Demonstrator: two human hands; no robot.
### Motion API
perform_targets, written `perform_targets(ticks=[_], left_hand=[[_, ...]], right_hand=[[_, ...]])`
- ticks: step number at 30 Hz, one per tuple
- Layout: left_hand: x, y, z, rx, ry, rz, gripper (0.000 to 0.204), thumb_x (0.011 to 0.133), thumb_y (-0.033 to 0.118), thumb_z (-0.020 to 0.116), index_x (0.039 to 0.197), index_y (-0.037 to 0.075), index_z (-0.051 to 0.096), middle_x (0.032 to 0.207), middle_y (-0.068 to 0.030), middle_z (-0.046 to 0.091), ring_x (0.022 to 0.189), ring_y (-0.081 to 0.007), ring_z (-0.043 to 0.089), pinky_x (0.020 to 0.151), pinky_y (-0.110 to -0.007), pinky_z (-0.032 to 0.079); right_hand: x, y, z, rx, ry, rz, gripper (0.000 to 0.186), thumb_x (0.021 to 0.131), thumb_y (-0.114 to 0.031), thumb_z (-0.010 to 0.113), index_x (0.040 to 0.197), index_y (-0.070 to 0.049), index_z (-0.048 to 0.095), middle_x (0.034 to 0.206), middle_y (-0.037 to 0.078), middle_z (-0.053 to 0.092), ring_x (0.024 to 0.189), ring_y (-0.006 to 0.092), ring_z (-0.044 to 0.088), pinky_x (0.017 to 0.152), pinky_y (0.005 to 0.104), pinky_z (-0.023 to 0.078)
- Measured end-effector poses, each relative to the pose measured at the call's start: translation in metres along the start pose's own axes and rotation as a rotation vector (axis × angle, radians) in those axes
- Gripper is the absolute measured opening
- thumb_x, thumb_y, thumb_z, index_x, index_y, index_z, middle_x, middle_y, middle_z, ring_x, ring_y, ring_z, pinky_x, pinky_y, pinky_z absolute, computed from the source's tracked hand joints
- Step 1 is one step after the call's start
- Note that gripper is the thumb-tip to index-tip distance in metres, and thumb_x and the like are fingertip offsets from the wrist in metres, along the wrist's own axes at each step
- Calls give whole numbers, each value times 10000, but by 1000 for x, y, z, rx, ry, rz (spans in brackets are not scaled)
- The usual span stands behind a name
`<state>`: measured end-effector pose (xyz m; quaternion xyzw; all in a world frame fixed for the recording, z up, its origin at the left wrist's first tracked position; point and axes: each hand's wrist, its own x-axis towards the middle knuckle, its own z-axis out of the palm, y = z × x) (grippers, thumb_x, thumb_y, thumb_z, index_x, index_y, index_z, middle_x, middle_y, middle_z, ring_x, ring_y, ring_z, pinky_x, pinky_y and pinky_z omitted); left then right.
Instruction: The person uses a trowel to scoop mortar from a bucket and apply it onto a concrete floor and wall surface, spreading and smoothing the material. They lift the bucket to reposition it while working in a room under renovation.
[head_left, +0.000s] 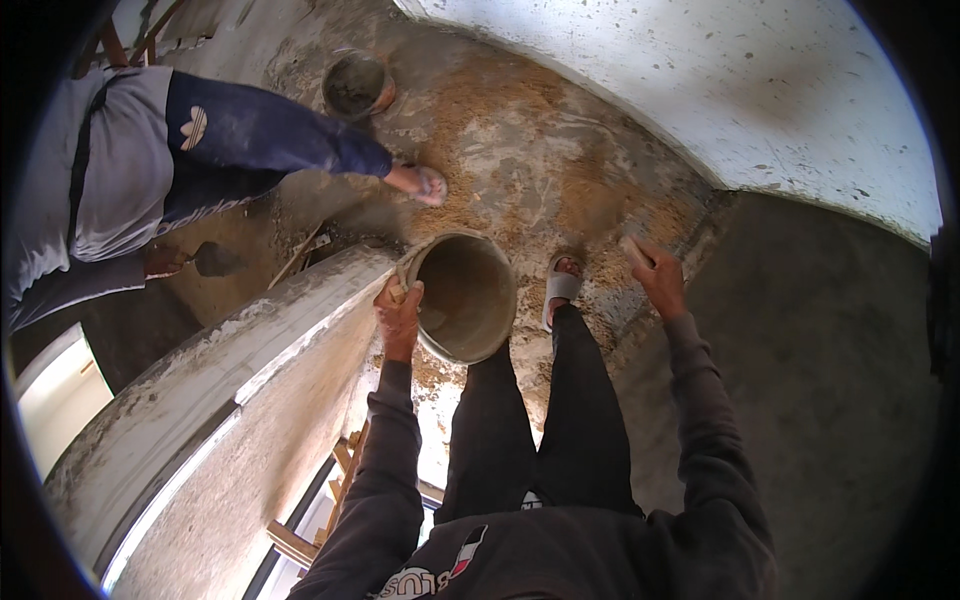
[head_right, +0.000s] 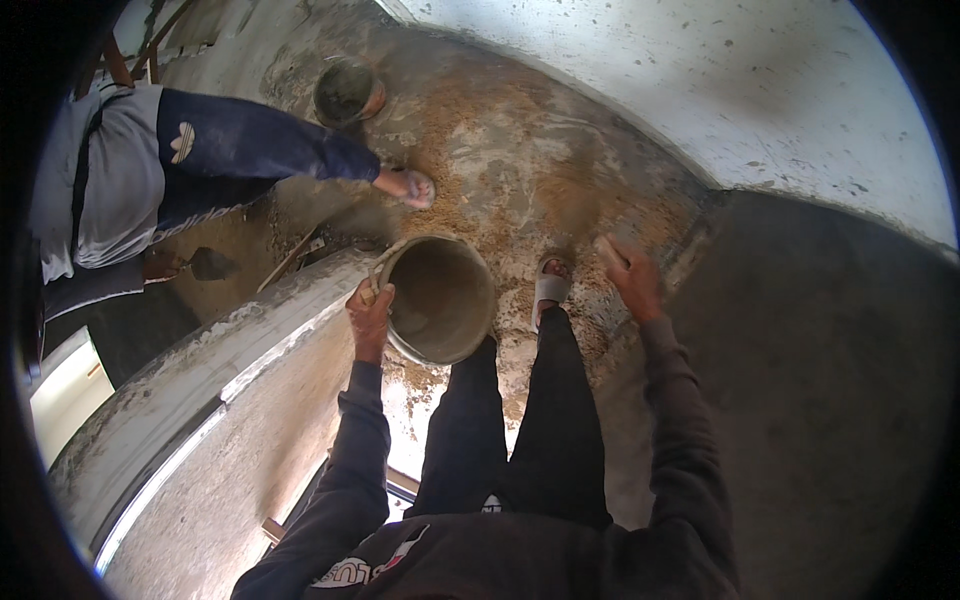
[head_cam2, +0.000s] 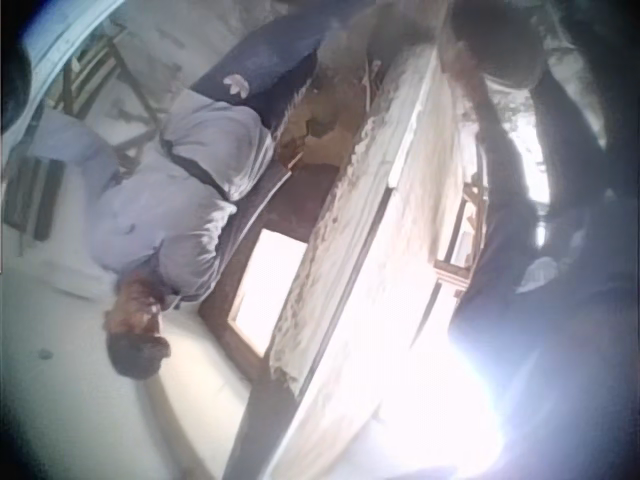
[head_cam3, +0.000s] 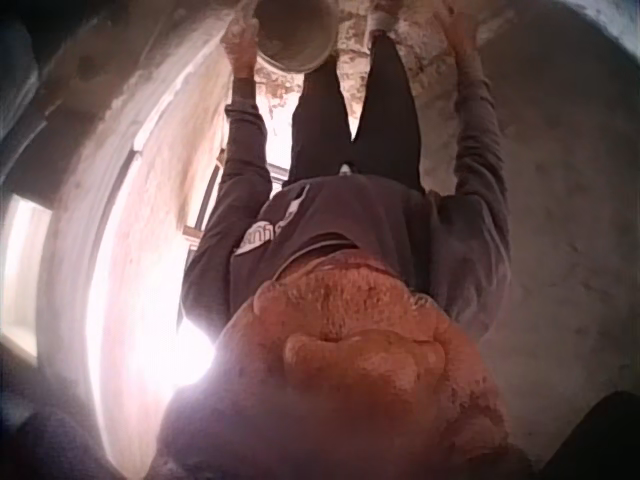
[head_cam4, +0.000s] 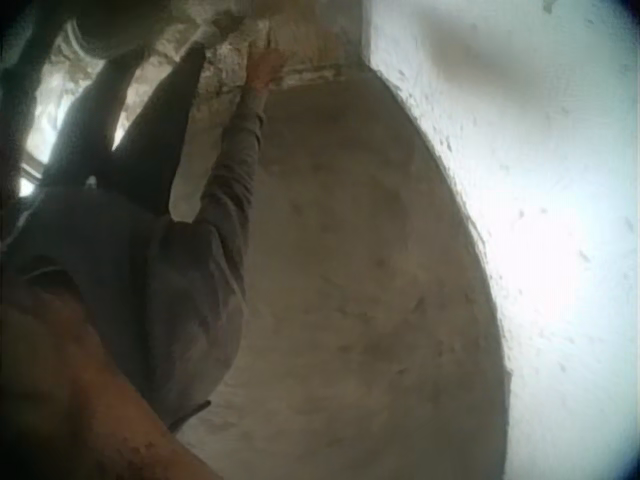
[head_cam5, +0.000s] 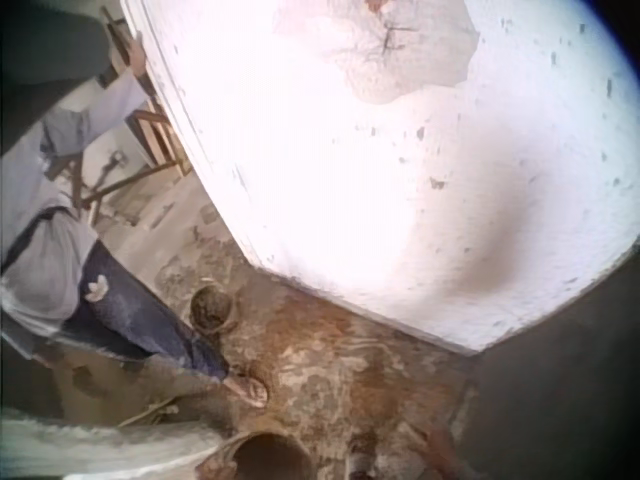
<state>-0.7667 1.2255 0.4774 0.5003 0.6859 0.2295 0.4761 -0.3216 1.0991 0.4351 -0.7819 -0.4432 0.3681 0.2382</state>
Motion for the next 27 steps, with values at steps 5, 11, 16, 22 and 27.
perform_targets(ticks=[5, 11, 16, 22, 27], left_hand=[[-25, 33, -9, 54, 15, -40, 182, 906, 117, 682, 1029, -16, 669, 746, 16, 570, 668, -82, 490, 602, -254, 416], [-39, 46, -34, 236, 61, 74, 228, 892, 141, 694, 1038, -29, 655, 803, -26, 603, 719, -102, 515, 647, -269, 453], [-50, 78, -30, 322, 102, 79, 231, 905, 154, 686, 1023, -41, 646, 782, -74, 610, 713, -134, 522, 648, -308, 461], [-37, 110, 11, 358, 128, 205, 225, 907, 164, 700, 1030, -20, 666, 794, -153, 660, 657, -198, 575, 623, -336, 483], [-33, 172, 80, 434, 88, 656, 287, 863, 132, 715, 1120, 12, 671, 880, -173, 695, 682, -268, 672, 596, -375, 521]], right_hand=[[20, 5, -22, -454, 248, -21, 540, 841, -78, 663, 1361, -212, 611, 1142, 124, 669, 938, 336, 654, 756, 431, 542], [45, 1, -49, -603, 289, -10, 538, 878, -101, 635, 1387, -258, 558, 1130, 108, 606, 982, 339, 638, 772, 448, 553], [42, 12, -53, -528, 252, -135, 469, 901, -142, 627, 1356, -247, 584, 1127, 126, 623, 1016, 346, 629, 796, 464, 543], [1, -2, -26, -174, 66, 101, 359, 928, -221, 640, 1273, -122, 630, 1095, 176, 673, 925, 359, 654, 793, 448, 536], [-39, -14, 4, 612, -74, 534, 347, 947, -255, 625, 1194, -14, 598, 938, 150, 657, 745, 234, 636, 665, 390, 539]])
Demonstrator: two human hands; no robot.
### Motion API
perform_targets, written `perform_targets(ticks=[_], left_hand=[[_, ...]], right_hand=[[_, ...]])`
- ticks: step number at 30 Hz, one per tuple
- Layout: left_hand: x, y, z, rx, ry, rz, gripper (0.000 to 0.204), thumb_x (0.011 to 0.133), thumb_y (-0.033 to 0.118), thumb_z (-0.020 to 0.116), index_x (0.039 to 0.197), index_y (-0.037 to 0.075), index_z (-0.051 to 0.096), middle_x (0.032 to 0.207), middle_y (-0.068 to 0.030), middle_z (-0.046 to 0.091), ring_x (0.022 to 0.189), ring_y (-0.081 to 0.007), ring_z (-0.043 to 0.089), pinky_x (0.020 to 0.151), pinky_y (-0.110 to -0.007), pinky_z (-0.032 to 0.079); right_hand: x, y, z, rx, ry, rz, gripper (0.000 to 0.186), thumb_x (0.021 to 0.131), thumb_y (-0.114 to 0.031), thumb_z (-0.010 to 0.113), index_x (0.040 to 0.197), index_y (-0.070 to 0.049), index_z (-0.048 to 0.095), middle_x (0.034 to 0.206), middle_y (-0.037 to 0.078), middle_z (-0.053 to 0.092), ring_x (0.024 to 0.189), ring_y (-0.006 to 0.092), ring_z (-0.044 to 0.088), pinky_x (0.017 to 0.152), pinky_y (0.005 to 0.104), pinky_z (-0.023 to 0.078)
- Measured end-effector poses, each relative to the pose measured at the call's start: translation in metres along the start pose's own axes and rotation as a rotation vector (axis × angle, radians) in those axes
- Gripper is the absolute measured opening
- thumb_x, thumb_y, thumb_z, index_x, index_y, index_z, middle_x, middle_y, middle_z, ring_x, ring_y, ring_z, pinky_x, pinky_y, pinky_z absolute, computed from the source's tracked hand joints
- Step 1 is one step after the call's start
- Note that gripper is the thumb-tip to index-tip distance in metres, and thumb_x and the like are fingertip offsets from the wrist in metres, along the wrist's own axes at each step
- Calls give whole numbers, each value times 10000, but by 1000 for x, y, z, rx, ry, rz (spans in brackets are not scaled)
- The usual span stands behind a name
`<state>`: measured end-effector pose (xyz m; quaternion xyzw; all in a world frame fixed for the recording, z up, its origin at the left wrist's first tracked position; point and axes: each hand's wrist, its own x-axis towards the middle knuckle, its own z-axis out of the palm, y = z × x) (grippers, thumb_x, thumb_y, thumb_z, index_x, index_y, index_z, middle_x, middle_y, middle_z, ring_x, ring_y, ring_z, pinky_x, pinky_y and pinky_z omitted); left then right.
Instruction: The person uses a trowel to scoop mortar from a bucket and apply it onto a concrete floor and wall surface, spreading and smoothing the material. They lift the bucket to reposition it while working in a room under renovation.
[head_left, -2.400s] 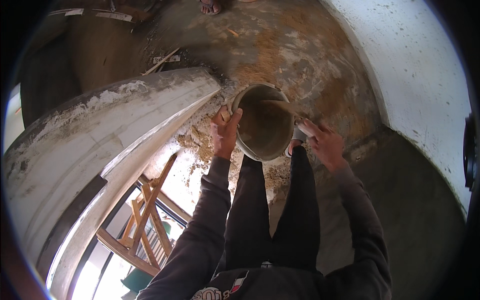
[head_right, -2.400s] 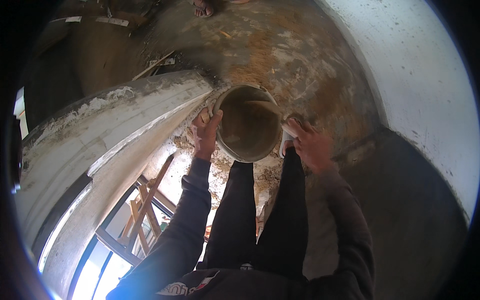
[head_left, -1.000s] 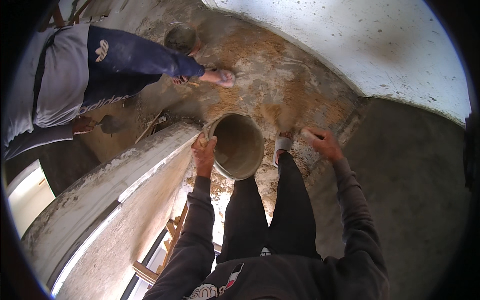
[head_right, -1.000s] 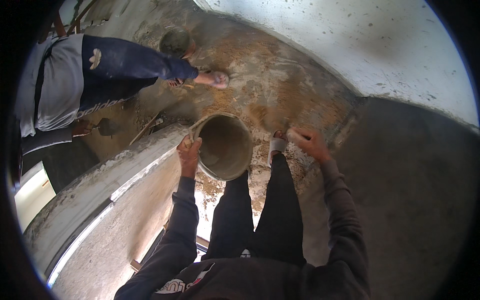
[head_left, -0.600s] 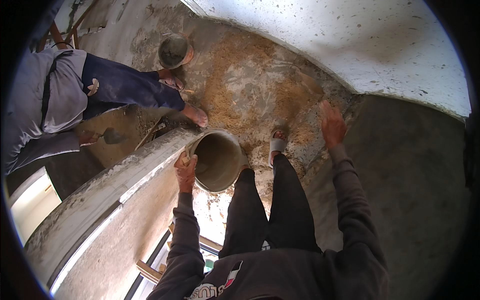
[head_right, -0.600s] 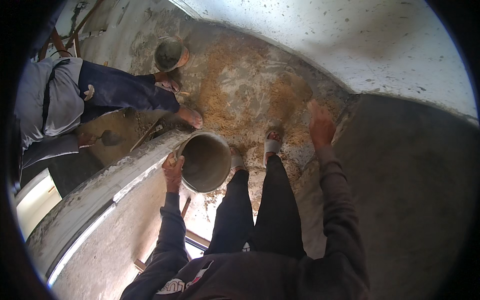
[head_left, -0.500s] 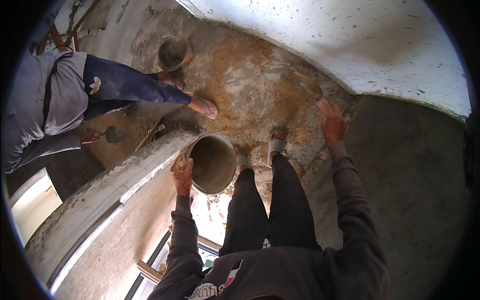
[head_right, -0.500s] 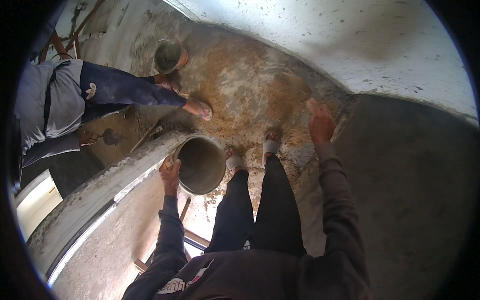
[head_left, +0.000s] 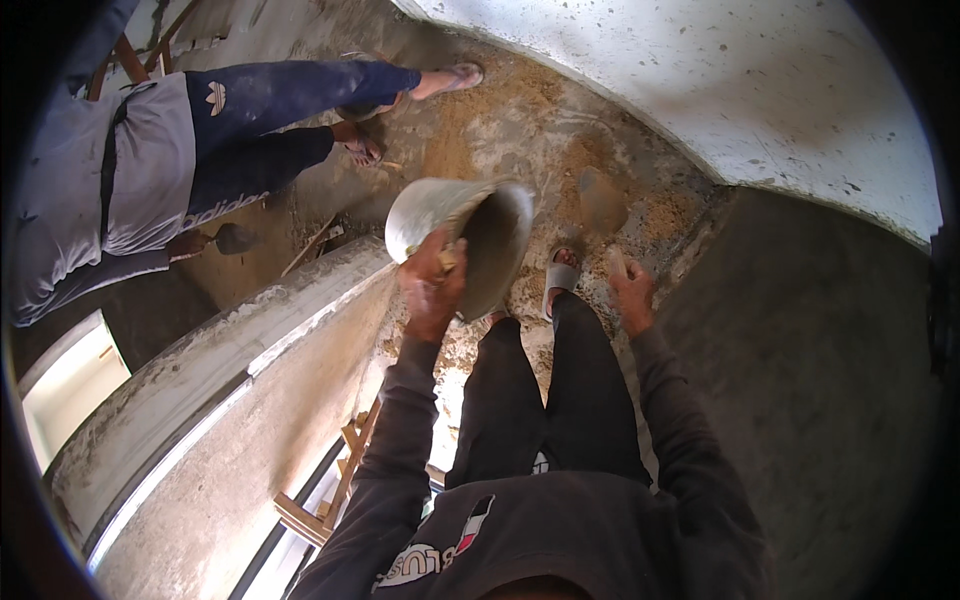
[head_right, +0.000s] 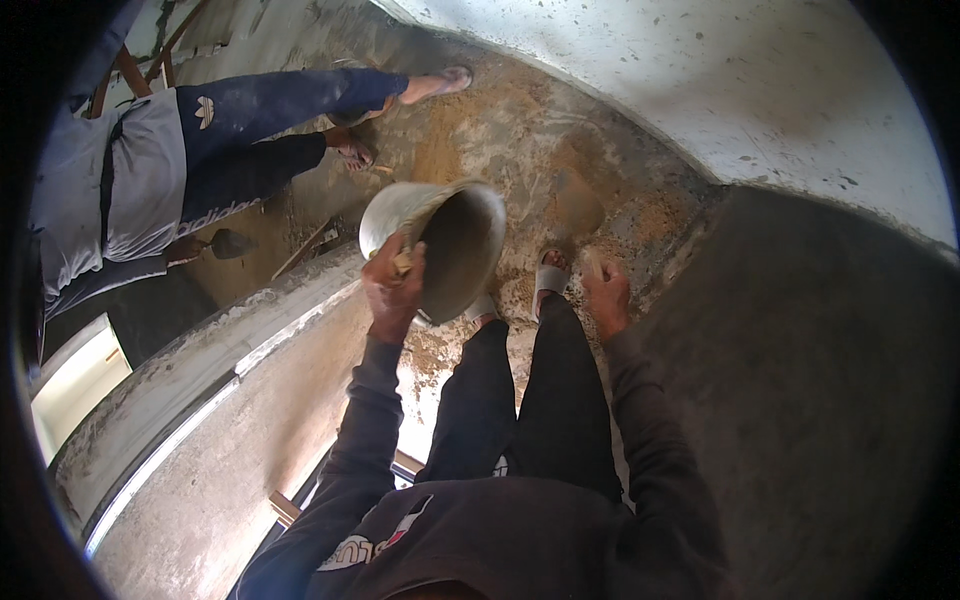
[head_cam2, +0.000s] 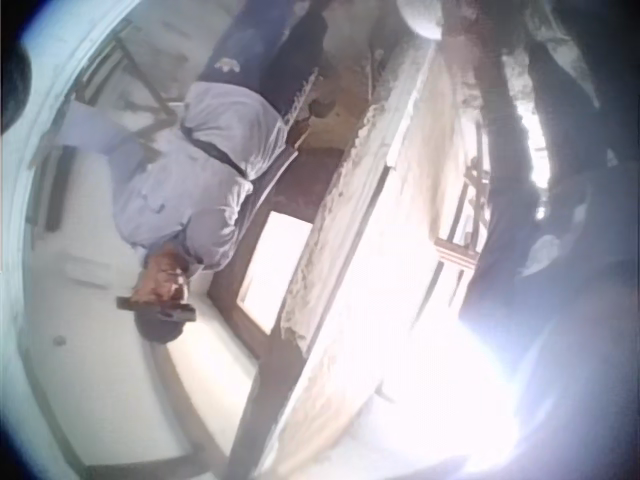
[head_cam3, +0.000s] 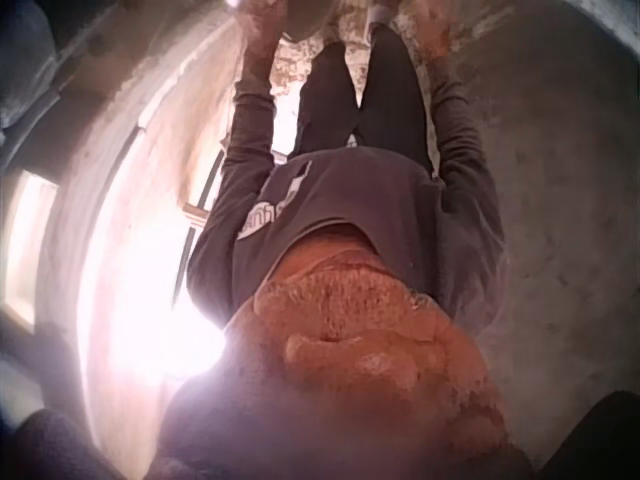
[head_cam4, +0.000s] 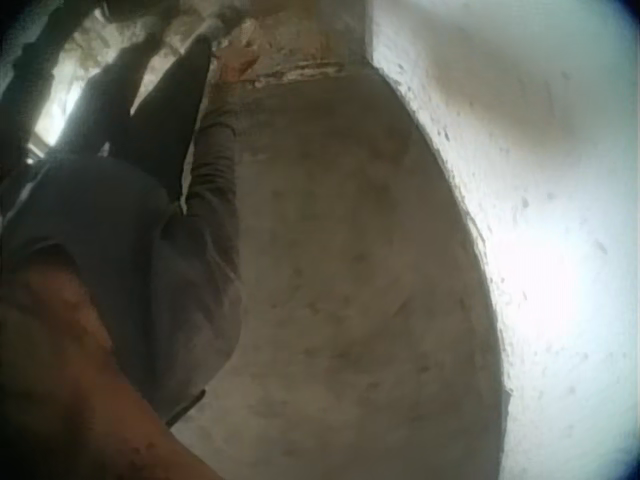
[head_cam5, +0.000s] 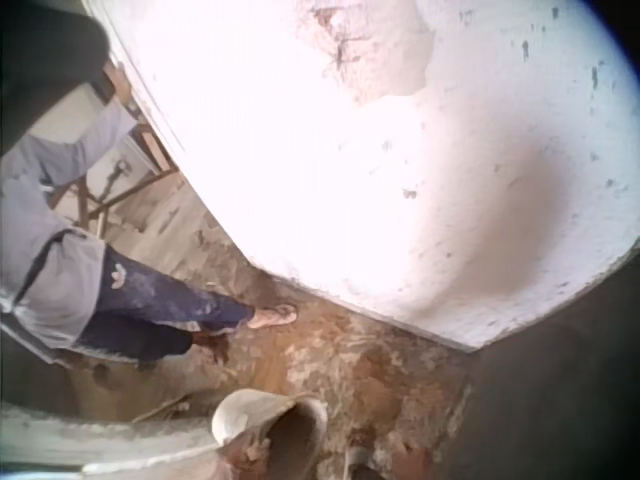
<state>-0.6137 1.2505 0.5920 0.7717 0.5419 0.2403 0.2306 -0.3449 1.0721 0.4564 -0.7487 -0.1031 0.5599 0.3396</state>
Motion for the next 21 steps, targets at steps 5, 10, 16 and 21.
perform_targets(ticks=[5, 10, 16, 21], left_hand=[[29, 47, 9, 67, -168, 339, 555, 771, 41, 684, 1318, 48, 589, 1050, -127, 693, 650, -307, 646, 565, -380, 515], [27, 78, 7, 198, -204, 746, 612, 764, 145, 653, 1353, 16, 545, 854, -41, 560, 677, -181, 607, 565, -333, 494], [18, 87, 17, 248, -232, 1112, 585, 796, 221, 669, 1336, 27, 553, 848, 18, 512, 636, -104, 556, 562, -272, 465], [0, 91, 22, 226, -321, 1227, 530, 839, 227, 636, 1318, 21, 548, 862, 12, 490, 628, -79, 578, 570, -264, 459]], right_hand=[[-9, -25, 13, 926, -322, 209, 338, 953, -282, 621, 1169, -25, 575, 926, 104, 622, 729, 163, 600, 589, 320, 519], [-3, -82, 8, 1386, -703, 63, 362, 948, -336, 646, 1195, -74, 606, 1015, 99, 661, 785, 176, 626, 665, 318, 555], [-1, -81, 0, 1185, -304, 29, 378, 941, -337, 654, 1237, -104, 620, 1249, 69, 654, 1060, 212, 657, 936, 360, 524], [17, -41, -29, 1138, -272, -3, 380, 914, -249, 671, 1249, -76, 624, 1267, 82, 654, 1148, 199, 626, 994, 374, 500]])
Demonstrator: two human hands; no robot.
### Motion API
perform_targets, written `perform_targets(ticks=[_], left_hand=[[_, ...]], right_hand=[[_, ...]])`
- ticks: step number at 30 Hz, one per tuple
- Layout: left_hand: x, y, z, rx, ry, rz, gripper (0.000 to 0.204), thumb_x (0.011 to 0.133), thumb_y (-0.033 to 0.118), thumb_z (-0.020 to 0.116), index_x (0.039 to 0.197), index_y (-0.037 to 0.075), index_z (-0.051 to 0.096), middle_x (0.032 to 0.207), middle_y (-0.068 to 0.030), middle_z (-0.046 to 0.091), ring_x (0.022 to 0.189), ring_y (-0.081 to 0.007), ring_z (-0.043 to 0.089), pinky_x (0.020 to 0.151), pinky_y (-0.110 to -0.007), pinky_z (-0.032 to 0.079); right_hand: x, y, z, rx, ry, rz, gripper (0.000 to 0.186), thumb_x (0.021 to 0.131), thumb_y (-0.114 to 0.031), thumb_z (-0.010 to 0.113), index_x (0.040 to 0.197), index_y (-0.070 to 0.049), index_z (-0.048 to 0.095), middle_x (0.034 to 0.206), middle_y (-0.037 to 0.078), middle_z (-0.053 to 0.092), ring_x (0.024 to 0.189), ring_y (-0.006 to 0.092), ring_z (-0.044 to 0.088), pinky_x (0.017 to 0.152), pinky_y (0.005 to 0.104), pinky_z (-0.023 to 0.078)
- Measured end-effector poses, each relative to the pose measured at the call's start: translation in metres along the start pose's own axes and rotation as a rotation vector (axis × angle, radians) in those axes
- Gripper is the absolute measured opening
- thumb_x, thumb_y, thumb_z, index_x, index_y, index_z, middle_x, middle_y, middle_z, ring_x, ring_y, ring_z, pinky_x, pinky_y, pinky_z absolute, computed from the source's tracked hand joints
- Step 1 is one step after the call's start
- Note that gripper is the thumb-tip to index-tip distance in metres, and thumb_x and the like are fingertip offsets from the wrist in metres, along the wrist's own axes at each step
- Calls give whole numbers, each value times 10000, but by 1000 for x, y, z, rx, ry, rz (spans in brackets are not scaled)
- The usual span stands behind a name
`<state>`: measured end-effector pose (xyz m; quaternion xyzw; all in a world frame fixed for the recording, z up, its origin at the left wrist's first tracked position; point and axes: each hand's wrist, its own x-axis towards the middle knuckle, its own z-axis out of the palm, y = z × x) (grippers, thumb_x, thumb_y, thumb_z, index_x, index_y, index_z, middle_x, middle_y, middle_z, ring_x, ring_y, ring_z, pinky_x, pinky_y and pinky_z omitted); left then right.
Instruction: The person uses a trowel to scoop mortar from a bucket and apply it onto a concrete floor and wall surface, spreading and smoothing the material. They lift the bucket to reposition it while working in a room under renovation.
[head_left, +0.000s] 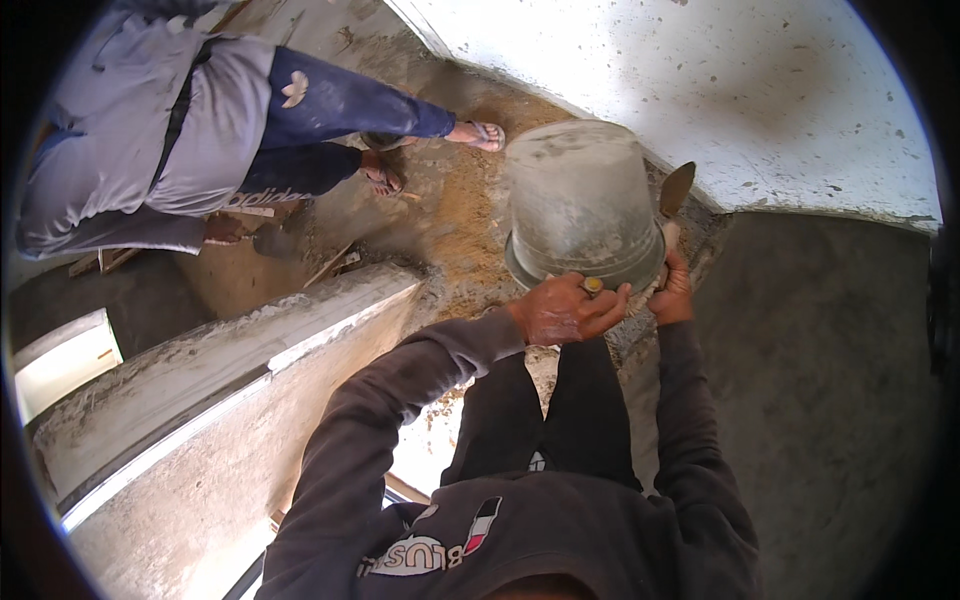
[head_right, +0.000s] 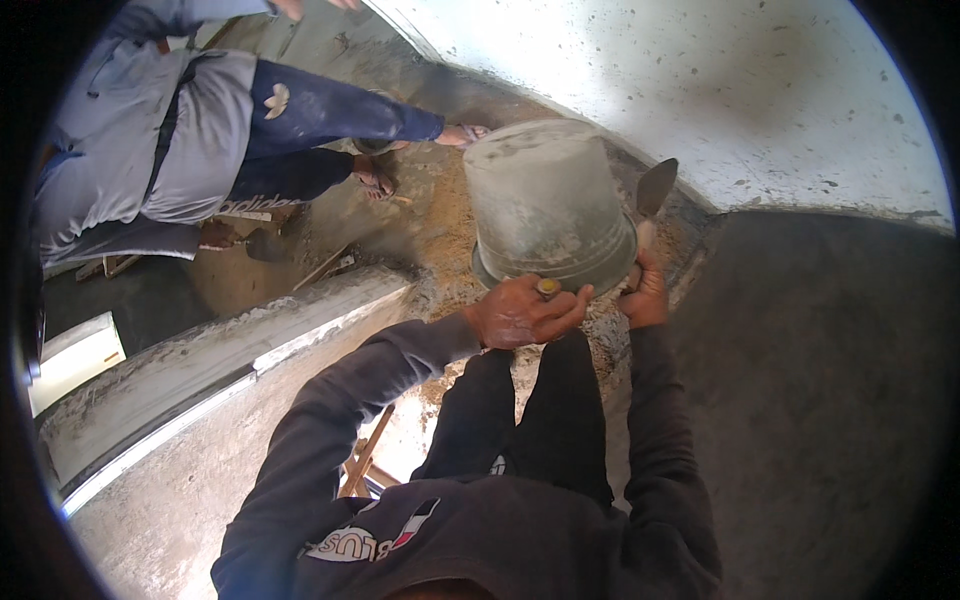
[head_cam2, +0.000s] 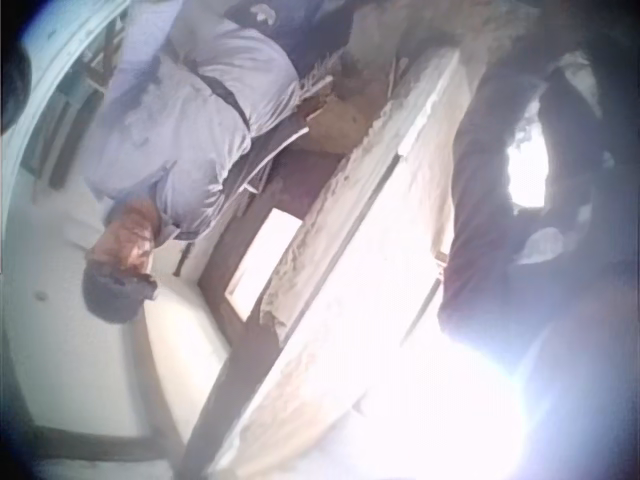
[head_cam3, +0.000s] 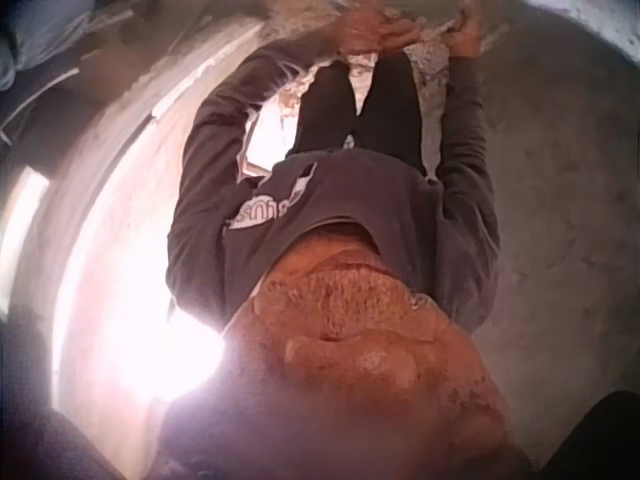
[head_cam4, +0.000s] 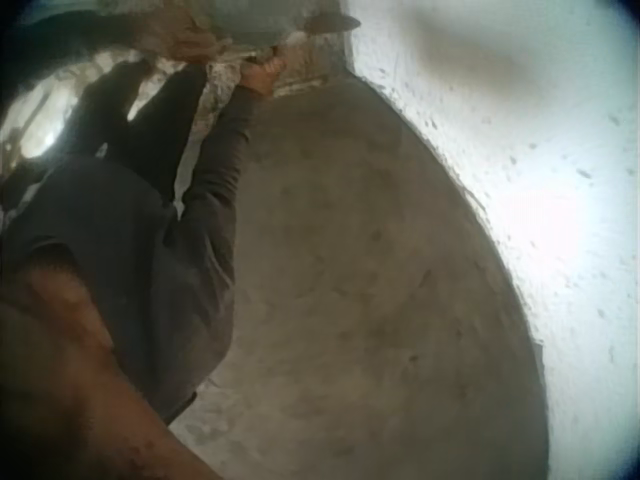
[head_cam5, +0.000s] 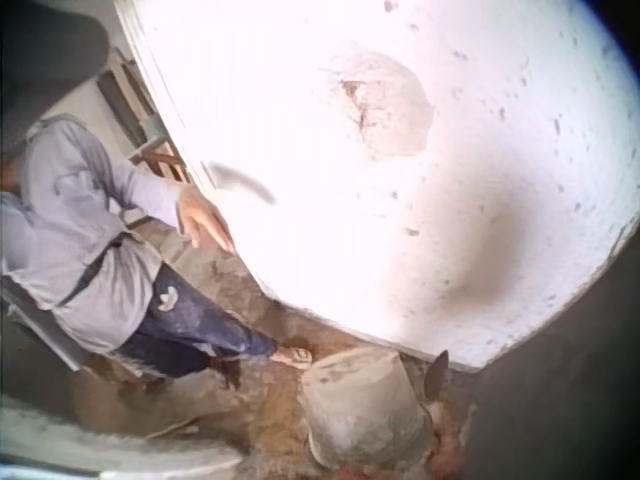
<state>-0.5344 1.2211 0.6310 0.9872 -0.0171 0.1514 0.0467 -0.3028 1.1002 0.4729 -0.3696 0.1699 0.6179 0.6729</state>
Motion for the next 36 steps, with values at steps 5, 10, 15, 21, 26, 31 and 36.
perform_targets(ticks=[5, 10, 15, 21, 26, 31, 36], left_hand=[[-5, 21, 11, 55, -54, 69, 472, 846, 184, 614, 1286, 18, 574, 849, 5, 528, 530, -82, 550, 531, -263, 436], [4, 45, 17, 61, -14, 75, 399, 850, 167, 600, 1218, 13, 617, 806, 8, 549, 514, -84, 546, 514, -277, 427], [-2, 44, 16, 35, 47, 55, 376, 856, 166, 593, 1198, 15, 629, 800, 13, 550, 528, -92, 552, 522, -279, 431], [32, 15, -14, -77, 132, -132, 438, 830, 185, 622, 1245, 44, 616, 876, -20, 615, 625, -160, 608, 547, -316, 471], [-4, 2, -44, -295, 218, -470, 579, 726, 55, 658, 1299, 69, 580, 915, -63, 641, 649, -245, 639, 561, -367, 504], [-72, 30, -65, -321, 140, -545, 737, 643, 9, 688, 1362, 117, 570, 972, -79, 661, 709, -281, 652, 577, -372, 510], [-157, 41, -85, -307, 105, -682, 730, 631, 56, 751, 1343, 112, 599, 976, -102, 681, 764, -309, 666, 631, -383, 524]], right_hand=[[-15, 16, -12, -100, -59, -182, 466, 899, -257, 686, 1303, -44, 597, 1268, 101, 651, 1143, 225, 627, 1008, 385, 494], [-12, 11, -57, 50, -113, -107, 510, 925, -314, 669, 1331, -20, 573, 1316, 104, 621, 1165, 221, 611, 1030, 390, 491], [-45, 27, -9, -229, -172, -312, 506, 924, -321, 685, 1319, -23, 580, 1330, 103, 613, 1173, 226, 607, 994, 371, 521], [-51, 12, -28, -120, -140, -285, 541, 894, -296, 726, 1341, -54, 540, 1012, 37, 634, 890, 161, 612, 723, 308, 519], [-105, 35, 10, -361, 113, -379, 471, 881, -233, 689, 1297, -71, 538, 779, 7, 567, 638, 119, 534, 537, 269, 451], [-132, 75, -40, -561, 393, -301, 293, 898, -156, 556, 1180, -78, 570, 733, 13, 549, 572, 116, 519, 469, 277, 435], [-174, 126, -67, -601, 567, -162, 183, 899, -179, 554, 1060, -92, 554, 719, 14, 527, 539, 109, 491, 453, 279, 412]])
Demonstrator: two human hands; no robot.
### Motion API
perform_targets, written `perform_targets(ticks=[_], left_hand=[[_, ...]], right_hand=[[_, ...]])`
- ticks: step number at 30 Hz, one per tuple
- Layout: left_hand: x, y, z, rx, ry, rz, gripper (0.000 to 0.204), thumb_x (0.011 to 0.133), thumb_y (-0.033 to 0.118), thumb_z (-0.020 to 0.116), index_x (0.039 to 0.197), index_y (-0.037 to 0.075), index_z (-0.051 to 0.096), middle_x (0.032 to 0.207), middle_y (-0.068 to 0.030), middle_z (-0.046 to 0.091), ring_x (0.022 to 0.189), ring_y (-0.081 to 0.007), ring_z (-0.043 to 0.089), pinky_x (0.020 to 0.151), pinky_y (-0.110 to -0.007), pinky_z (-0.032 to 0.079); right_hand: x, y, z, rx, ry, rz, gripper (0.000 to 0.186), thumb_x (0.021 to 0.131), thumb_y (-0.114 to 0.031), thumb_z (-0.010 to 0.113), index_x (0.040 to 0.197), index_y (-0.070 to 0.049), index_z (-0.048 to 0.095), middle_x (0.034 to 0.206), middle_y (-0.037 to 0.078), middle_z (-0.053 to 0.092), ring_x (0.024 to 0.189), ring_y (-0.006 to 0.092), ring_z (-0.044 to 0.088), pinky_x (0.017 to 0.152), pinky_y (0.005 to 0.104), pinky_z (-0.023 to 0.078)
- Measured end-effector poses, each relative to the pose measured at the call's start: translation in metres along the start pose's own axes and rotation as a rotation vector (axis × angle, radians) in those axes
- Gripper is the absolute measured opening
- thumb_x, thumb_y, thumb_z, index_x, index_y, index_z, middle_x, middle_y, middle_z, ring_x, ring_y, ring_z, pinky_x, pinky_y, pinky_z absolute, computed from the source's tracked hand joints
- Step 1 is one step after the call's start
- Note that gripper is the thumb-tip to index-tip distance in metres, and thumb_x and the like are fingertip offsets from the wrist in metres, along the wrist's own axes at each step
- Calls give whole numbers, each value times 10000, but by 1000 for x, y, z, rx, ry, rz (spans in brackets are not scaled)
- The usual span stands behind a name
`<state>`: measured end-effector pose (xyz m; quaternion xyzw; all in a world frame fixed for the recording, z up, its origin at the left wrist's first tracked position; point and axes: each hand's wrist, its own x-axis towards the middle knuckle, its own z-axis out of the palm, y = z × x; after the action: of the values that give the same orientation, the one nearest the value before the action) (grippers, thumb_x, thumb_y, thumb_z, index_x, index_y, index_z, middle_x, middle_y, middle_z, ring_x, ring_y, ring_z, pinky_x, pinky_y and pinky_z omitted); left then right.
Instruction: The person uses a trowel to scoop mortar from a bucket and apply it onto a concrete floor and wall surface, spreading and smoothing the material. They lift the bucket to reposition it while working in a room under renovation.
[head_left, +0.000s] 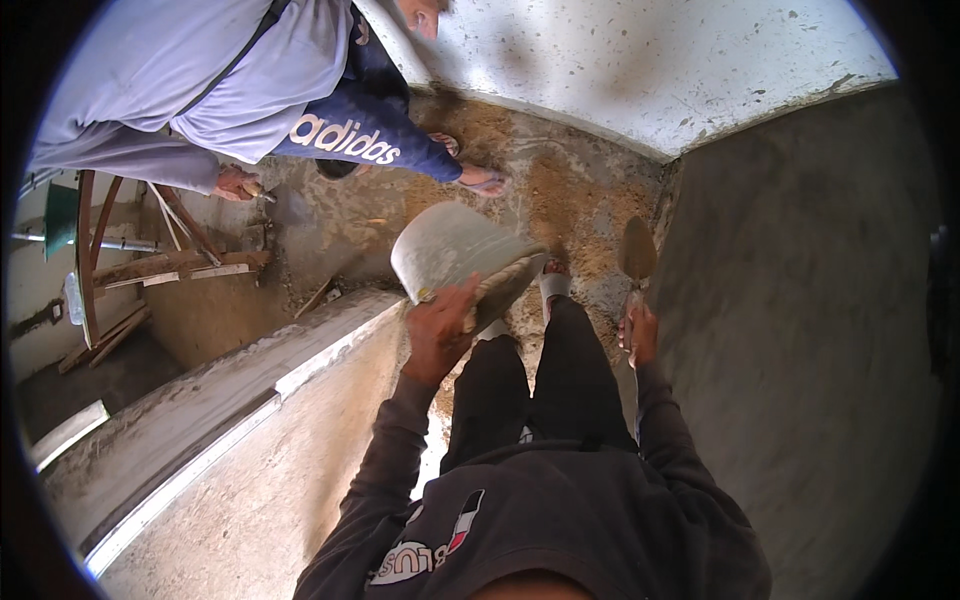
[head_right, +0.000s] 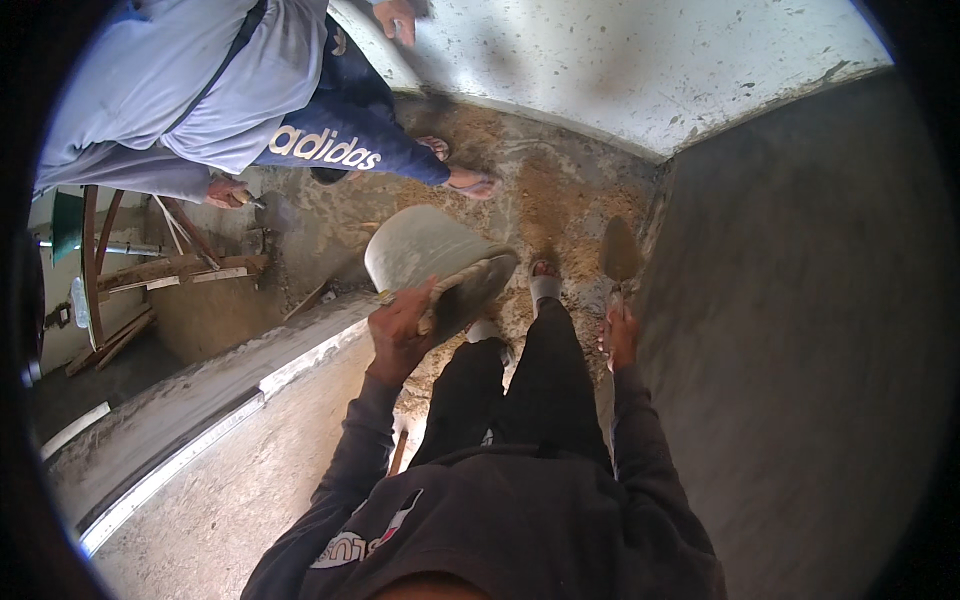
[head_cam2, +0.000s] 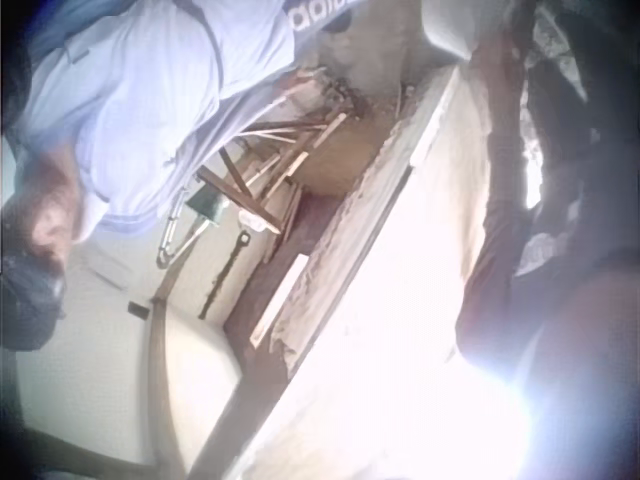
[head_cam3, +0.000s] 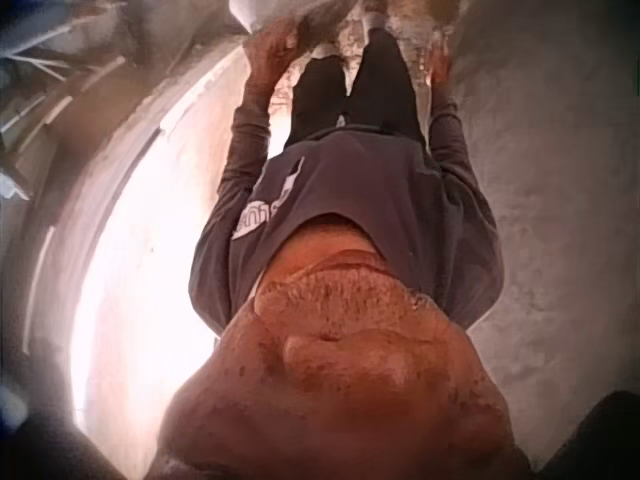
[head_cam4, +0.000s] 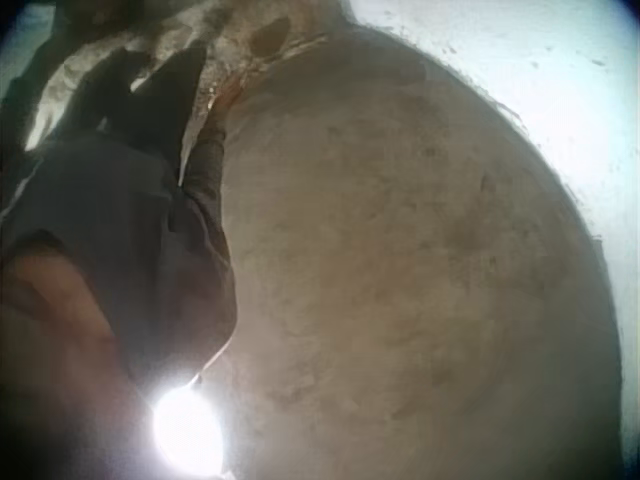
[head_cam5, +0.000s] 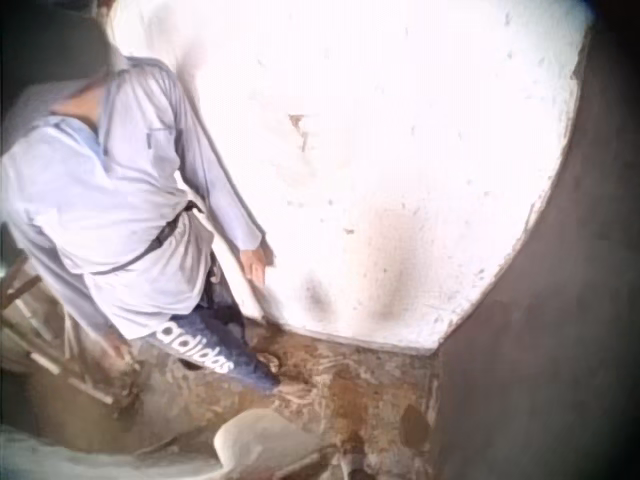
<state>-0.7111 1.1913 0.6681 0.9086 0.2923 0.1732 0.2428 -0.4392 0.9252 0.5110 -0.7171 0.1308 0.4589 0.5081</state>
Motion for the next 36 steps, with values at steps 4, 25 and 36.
perform_targets(ticks=[4, 25, 36], left_hand=[[-39, -14, -31, -36, 61, -85, 527, 731, 10, 673, 1251, 91, 673, 915, -141, 687, 757, -316, 681, 644, -370, 533], [-168, -30, -55, -55, 33, -500, 288, 842, 30, 685, 1129, 42, 681, 919, -178, 705, 843, -355, 706, 722, -385, 552], [-274, -29, -32, 301, -243, -737, 279, 808, 134, 669, 1085, 111, 650, 803, -204, 673, 765, -423, 659, 661, -498, 510]], right_hand=[[-31, 38, -10, -40, 61, -103, 146, 887, -168, 583, 994, -92, 517, 707, 5, 509, 541, 88, 475, 448, 278, 394], [-41, 105, -73, -148, 91, 261, 144, 805, -57, 582, 914, -82, 491, 637, 13, 449, 458, 111, 412, 387, 285, 304], [-11, 102, -95, -203, -20, 365, 206, 859, -181, 611, 825, -110, 421, 615, 45, 407, 450, 156, 363, 405, 336, 251]])
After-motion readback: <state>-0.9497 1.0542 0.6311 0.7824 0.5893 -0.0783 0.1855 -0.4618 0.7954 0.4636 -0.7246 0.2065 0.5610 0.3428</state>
